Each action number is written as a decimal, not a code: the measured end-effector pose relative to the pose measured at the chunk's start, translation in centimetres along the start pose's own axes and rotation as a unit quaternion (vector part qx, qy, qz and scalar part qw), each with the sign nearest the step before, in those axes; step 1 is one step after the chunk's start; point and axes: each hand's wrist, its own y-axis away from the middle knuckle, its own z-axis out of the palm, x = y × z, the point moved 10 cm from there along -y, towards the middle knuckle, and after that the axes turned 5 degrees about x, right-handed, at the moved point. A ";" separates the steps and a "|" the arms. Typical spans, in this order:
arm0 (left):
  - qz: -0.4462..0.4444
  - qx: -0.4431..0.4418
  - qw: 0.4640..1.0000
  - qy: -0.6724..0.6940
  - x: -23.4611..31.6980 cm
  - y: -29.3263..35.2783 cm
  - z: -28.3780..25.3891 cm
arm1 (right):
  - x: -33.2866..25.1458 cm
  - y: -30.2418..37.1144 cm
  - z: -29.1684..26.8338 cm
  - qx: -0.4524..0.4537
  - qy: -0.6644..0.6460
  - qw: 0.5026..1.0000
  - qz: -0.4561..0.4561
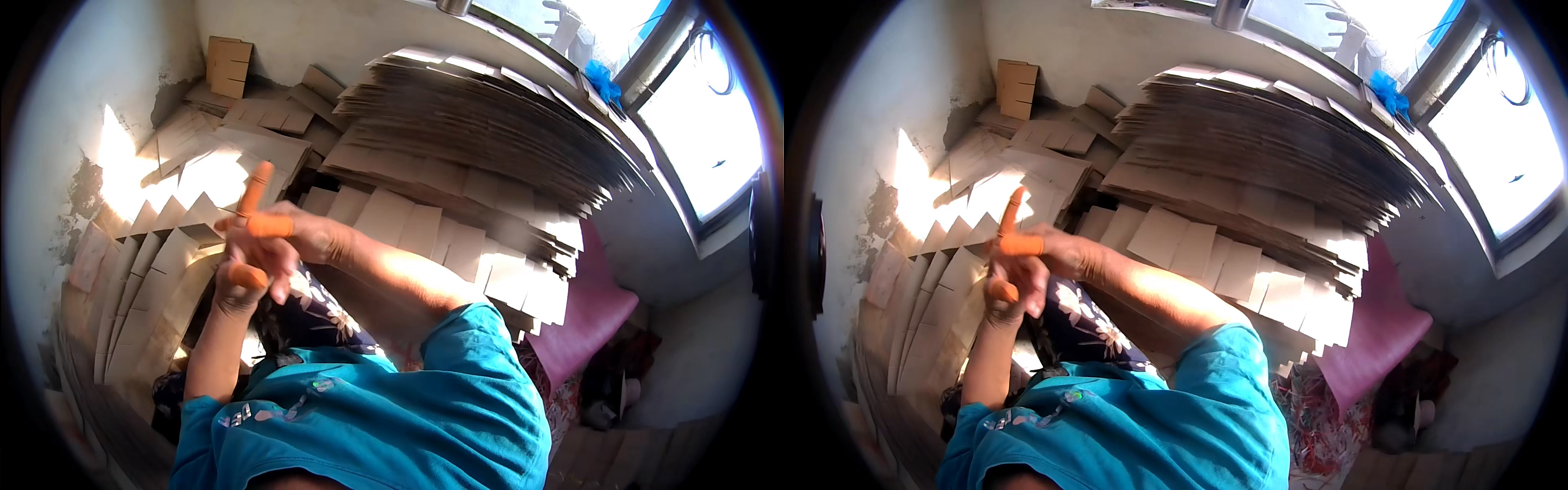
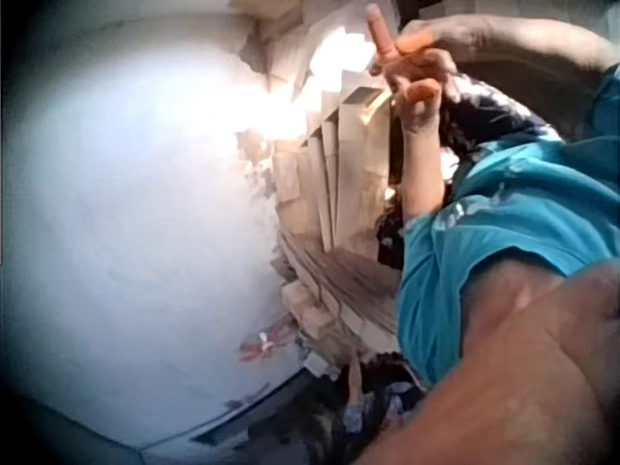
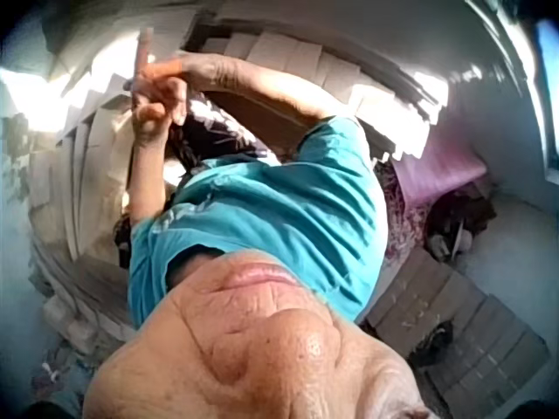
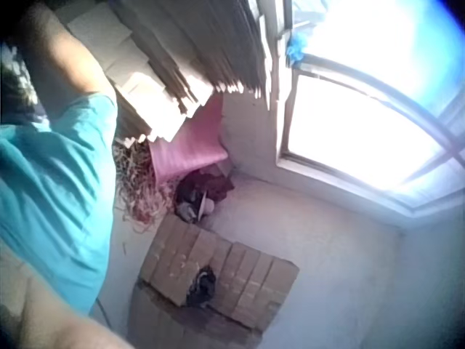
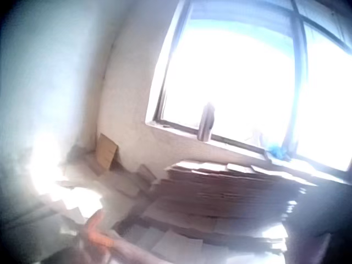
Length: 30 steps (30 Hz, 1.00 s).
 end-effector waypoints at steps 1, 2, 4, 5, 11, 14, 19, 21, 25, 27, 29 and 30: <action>0.017 -0.002 0.999 -0.047 0.7 -0.3 1.0 | -0.4 0.6 -1.1 0.040 -0.034 0.999 0.002; 0.008 -0.005 0.995 -0.095 0.9 -1.4 0.0 | -0.3 0.8 -2.9 0.072 -0.084 0.994 -0.016; -0.010 0.011 0.993 -0.116 1.3 -2.0 -0.9 | -5.2 -0.9 -3.6 0.065 -0.059 0.993 -0.082; -0.027 0.024 0.996 -0.079 -0.1 -2.0 -1.3 | -6.0 -1.2 -4.1 0.065 -0.047 0.991 -0.107; -0.060 0.016 0.990 -0.127 -4.3 -3.9 -0.4 | -4.5 -1.9 -3.1 0.022 -0.030 0.998 -0.050; -0.095 -0.005 0.988 -0.122 -3.9 -6.2 1.0 | -3.7 -1.5 -3.1 -0.062 0.038 0.992 -0.102; 0.021 -0.024 0.999 -0.039 -0.3 -8.7 2.4 | -8.1 -0.7 -6.5 0.061 0.042 0.997 0.005; 0.053 -0.067 0.996 -0.014 2.7 -9.6 1.6 | -12.8 1.4 -12.2 0.194 0.197 0.961 -0.011; 0.080 0.124 0.965 -0.217 8.8 -6.3 -6.2 | -32.4 11.4 -23.4 0.486 0.361 0.723 -0.333; 0.074 0.224 0.920 -0.312 10.3 -5.0 -8.7 | -41.2 21.3 -28.4 0.613 0.377 0.551 -0.422; 0.078 0.257 0.899 -0.345 11.7 -3.8 -10.7 | -46.5 31.3 -32.2 0.705 0.332 0.426 -0.460; 0.076 0.266 0.889 -0.365 12.3 -3.2 -11.2 | -47.4 35.2 -34.5 0.737 0.290 0.392 -0.468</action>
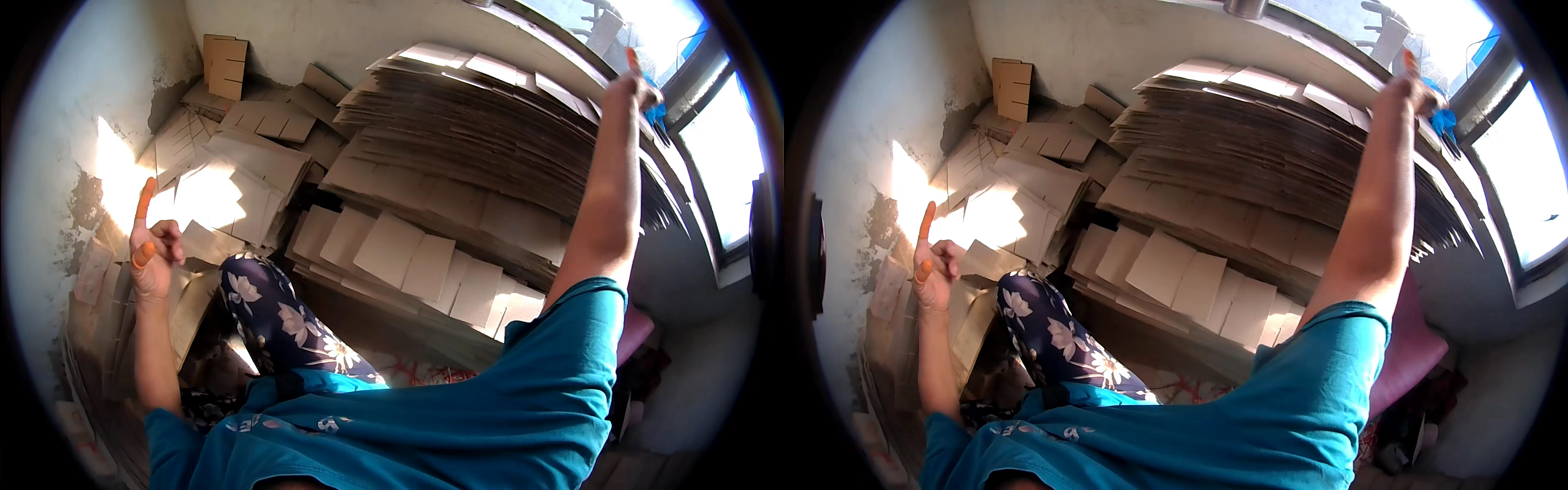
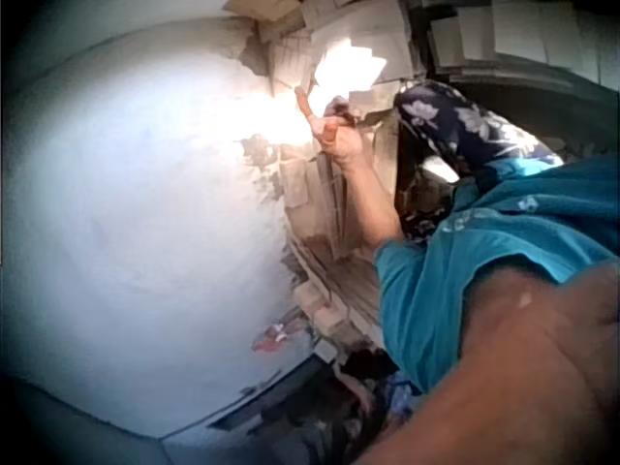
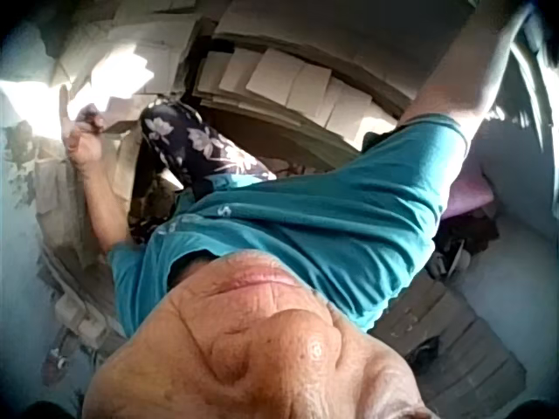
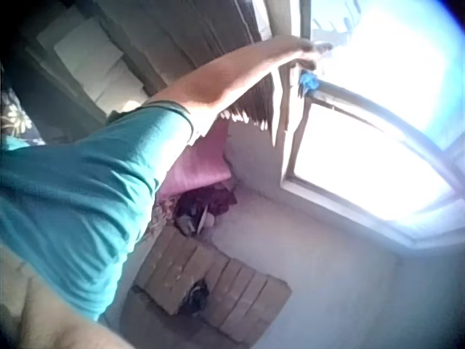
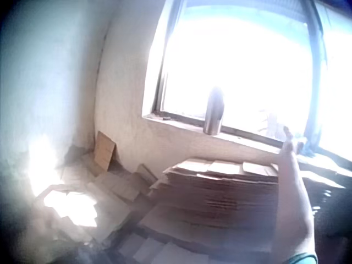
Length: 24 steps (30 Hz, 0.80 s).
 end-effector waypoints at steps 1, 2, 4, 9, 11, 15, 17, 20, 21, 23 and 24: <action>-0.005 0.011 1.000 -0.006 0.0 0.0 -1.1 | 1.8 -2.5 -1.8 0.042 -0.008 0.999 0.029; -0.010 0.023 1.000 -0.012 0.0 0.1 -2.3 | 3.8 -4.4 -3.2 0.074 -0.023 0.995 0.064; -0.019 0.033 0.999 -0.016 -0.5 0.0 -4.6 | 7.5 -6.9 -5.0 0.112 -0.060 0.982 0.137; -0.017 0.057 0.998 -0.031 -1.2 -0.8 -7.9 | 14.7 -12.1 -8.0 0.168 -0.152 0.938 0.261; -0.024 0.060 0.997 -0.043 -1.6 -0.9 -8.7 | 16.9 -13.5 -9.0 0.184 -0.179 0.922 0.289; -0.034 0.081 0.994 -0.067 -2.1 -0.6 -9.8 | 20.3 -15.4 -10.8 0.201 -0.212 0.901 0.320; -0.037 0.089 0.993 -0.073 -2.1 -0.5 -10.4 | 20.6 -16.0 -11.6 0.201 -0.217 0.900 0.319; -0.041 0.099 0.990 -0.086 -2.3 -0.1 -12.0 | 19.3 -16.5 -11.6 0.180 -0.174 0.925 0.285; -0.045 0.109 0.989 -0.094 -2.3 0.4 -12.6 | 18.5 -16.1 -11.1 0.169 -0.140 0.938 0.270; -0.059 0.123 0.985 -0.102 -2.3 1.3 -13.5 | 16.5 -14.6 -11.2 0.153 -0.064 0.957 0.238; -0.065 0.129 0.985 -0.096 -2.4 1.6 -14.0 | 14.7 -13.8 -11.4 0.145 -0.028 0.965 0.218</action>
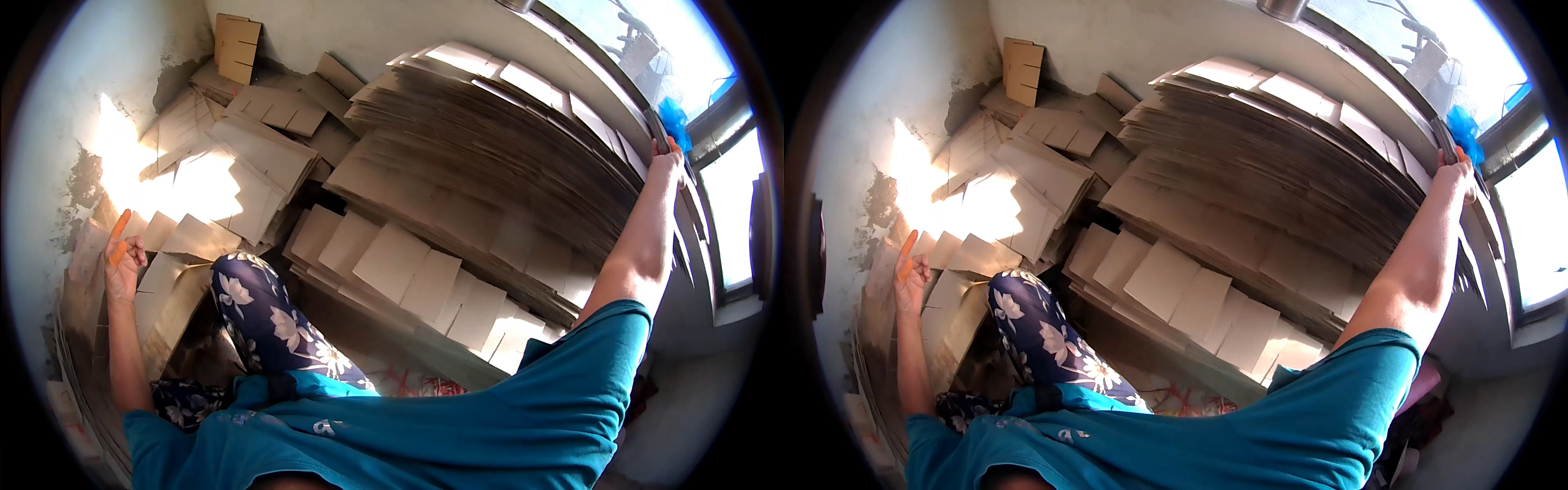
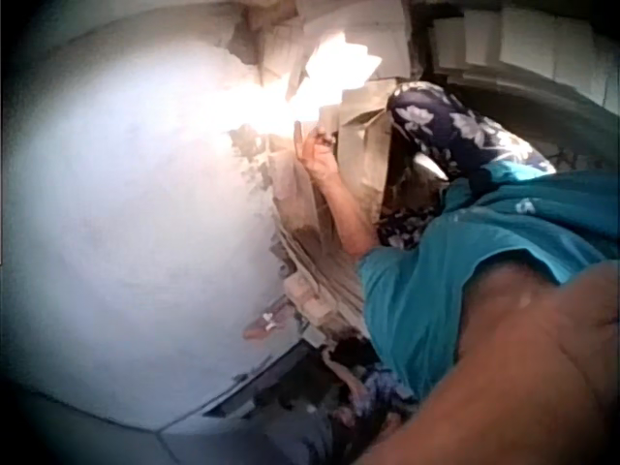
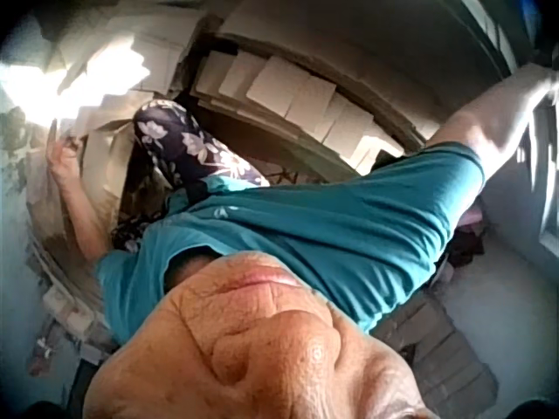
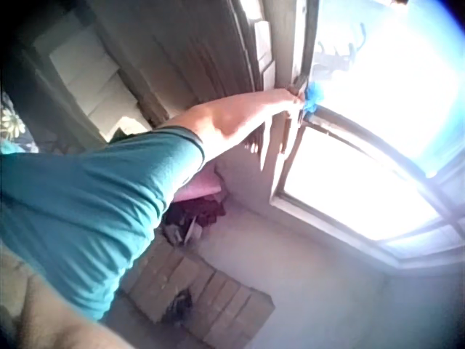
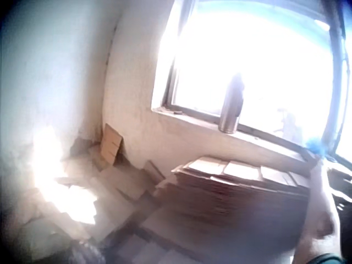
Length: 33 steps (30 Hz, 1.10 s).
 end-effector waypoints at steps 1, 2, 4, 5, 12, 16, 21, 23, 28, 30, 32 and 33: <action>-0.005 0.008 1.000 0.005 -0.1 0.2 -0.4 | -0.5 2.4 0.0 -0.003 -0.040 0.999 -0.009; 0.003 0.012 1.000 0.003 0.0 0.6 -0.8 | -0.5 6.2 0.6 -0.010 -0.082 0.997 -0.015; 0.018 0.005 1.000 0.010 -0.5 0.4 -0.8 | -1.6 10.8 0.8 -0.008 -0.113 0.993 -0.023; 0.012 -0.004 1.000 0.020 -0.8 0.2 -0.5 | -1.8 10.9 1.5 -0.043 -0.085 0.995 -0.019; 0.005 -0.047 0.998 0.043 0.1 1.5 0.6 | -2.4 15.3 7.5 -0.153 0.157 0.975 -0.041; 0.032 -0.036 0.997 0.066 0.2 2.5 -0.5 | -5.9 18.2 6.5 -0.155 0.160 0.973 -0.053; 0.005 -0.011 0.996 0.092 -1.9 2.8 -3.5 | -8.5 21.3 4.0 -0.162 0.093 0.978 -0.098; 0.014 -0.019 0.995 0.101 -2.3 2.4 -3.6 | -9.0 20.3 2.8 -0.144 0.098 0.979 -0.105; 0.008 -0.037 0.993 0.109 -3.5 2.6 -3.5 | -9.5 22.1 1.9 -0.142 0.087 0.982 -0.093; -0.002 -0.033 0.991 0.132 -4.0 2.9 -3.9 | -8.7 22.1 2.2 -0.180 0.076 0.976 -0.091; -0.005 -0.036 0.992 0.119 -4.3 3.2 -3.8 | -7.8 21.3 2.1 -0.170 0.023 0.982 -0.081; -0.005 -0.035 0.993 0.111 -4.3 3.4 -4.0 | -7.4 21.1 2.0 -0.166 -0.004 0.983 -0.074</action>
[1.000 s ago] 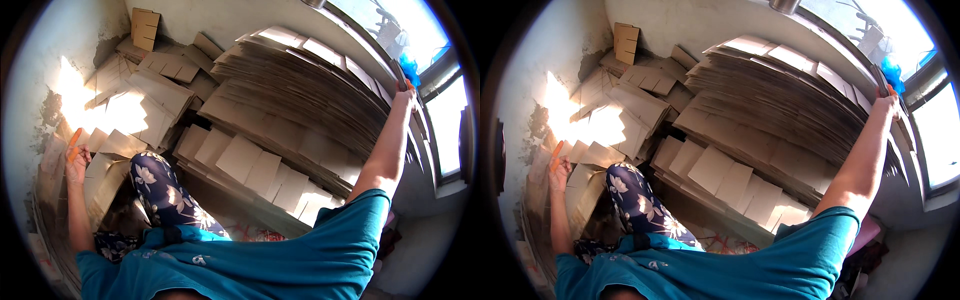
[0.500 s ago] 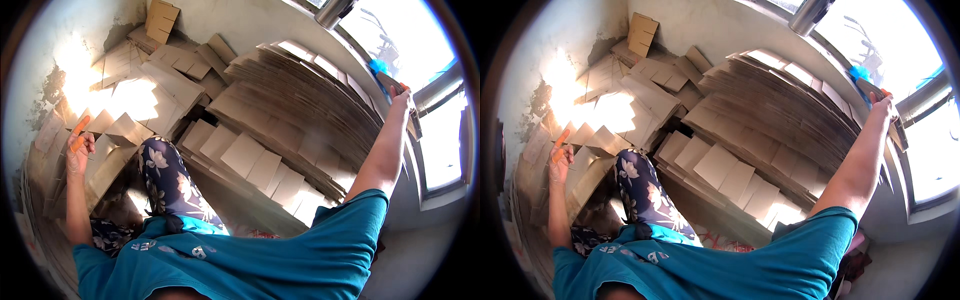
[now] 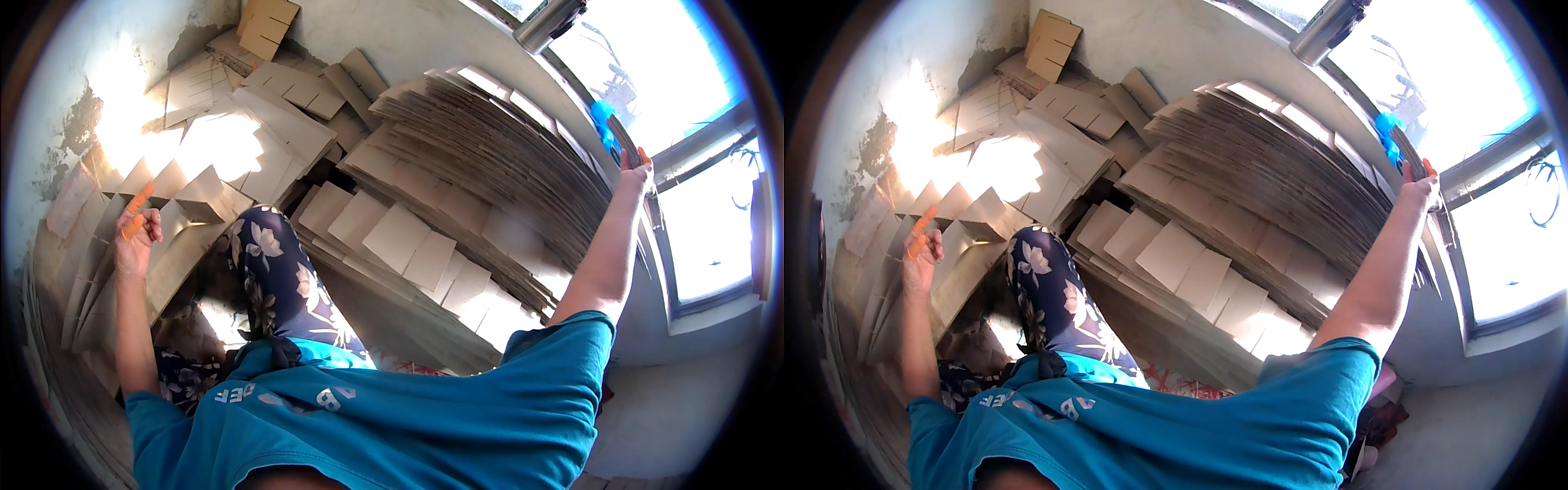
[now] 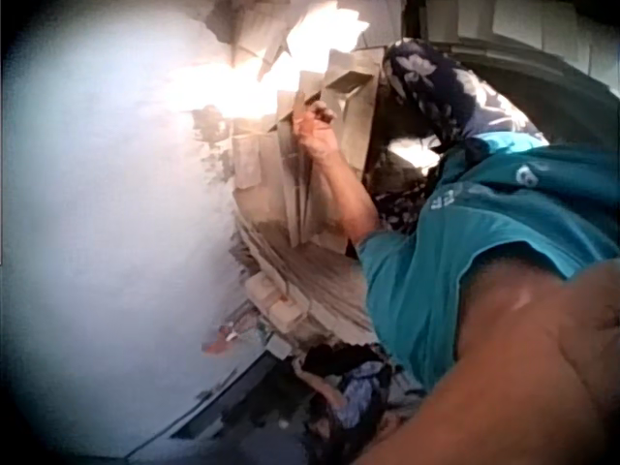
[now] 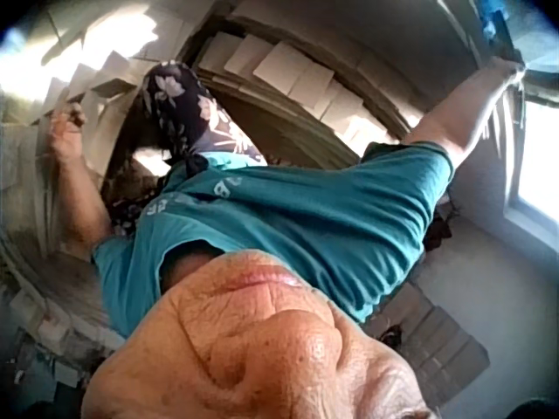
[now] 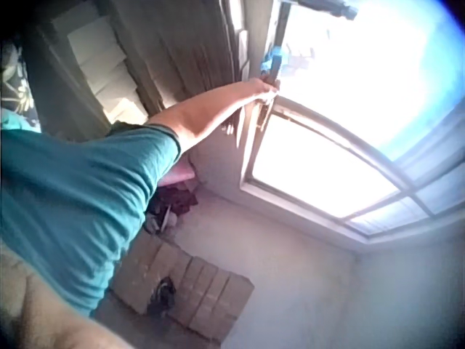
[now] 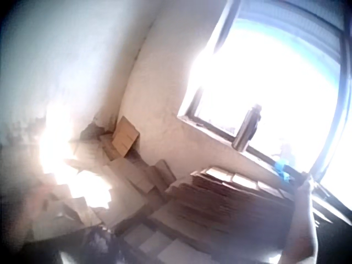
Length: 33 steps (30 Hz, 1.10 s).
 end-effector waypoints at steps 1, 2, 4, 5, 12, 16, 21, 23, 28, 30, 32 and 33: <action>0.010 -0.009 1.000 0.000 0.2 0.3 -0.2 | 0.2 1.1 0.5 -0.020 0.010 1.000 -0.017; 0.020 -0.019 1.000 0.000 0.1 0.7 -0.5 | 1.4 2.3 0.7 -0.019 -0.036 0.999 -0.001; 0.036 -0.022 0.999 -0.011 0.5 1.4 -0.8 | 0.4 9.5 2.4 -0.095 -0.068 0.990 -0.080; 0.042 -0.021 0.999 -0.022 0.9 1.7 -0.5 | -0.4 13.0 2.7 -0.098 -0.086 0.989 -0.067; 0.065 -0.009 0.998 0.011 3.1 4.3 2.8 | 1.5 40.5 7.9 -0.361 -0.166 0.917 0.037; 0.094 -0.042 0.994 0.034 4.2 6.5 5.4 | 4.9 53.8 10.0 -0.477 -0.165 0.841 0.196; 0.110 -0.023 0.988 0.101 6.7 10.4 1.8 | 4.8 71.6 10.7 -0.642 -0.126 0.678 0.335; 0.108 0.004 0.988 0.113 6.7 12.7 -1.3 | 6.5 77.7 9.3 -0.721 -0.087 0.585 0.361; 0.112 0.182 0.964 0.161 5.5 20.4 -9.1 | 6.1 89.9 5.4 -0.818 -0.078 0.402 0.404; 0.120 0.260 0.946 0.155 4.6 24.6 -12.3 | 5.6 93.8 4.3 -0.841 -0.080 0.356 0.400; 0.141 0.322 0.927 0.131 4.7 28.4 -14.3 | 4.3 96.3 3.7 -0.845 -0.076 0.344 0.403; 0.153 0.353 0.915 0.120 4.7 30.1 -15.2 | 4.0 97.7 3.6 -0.840 -0.071 0.348 0.409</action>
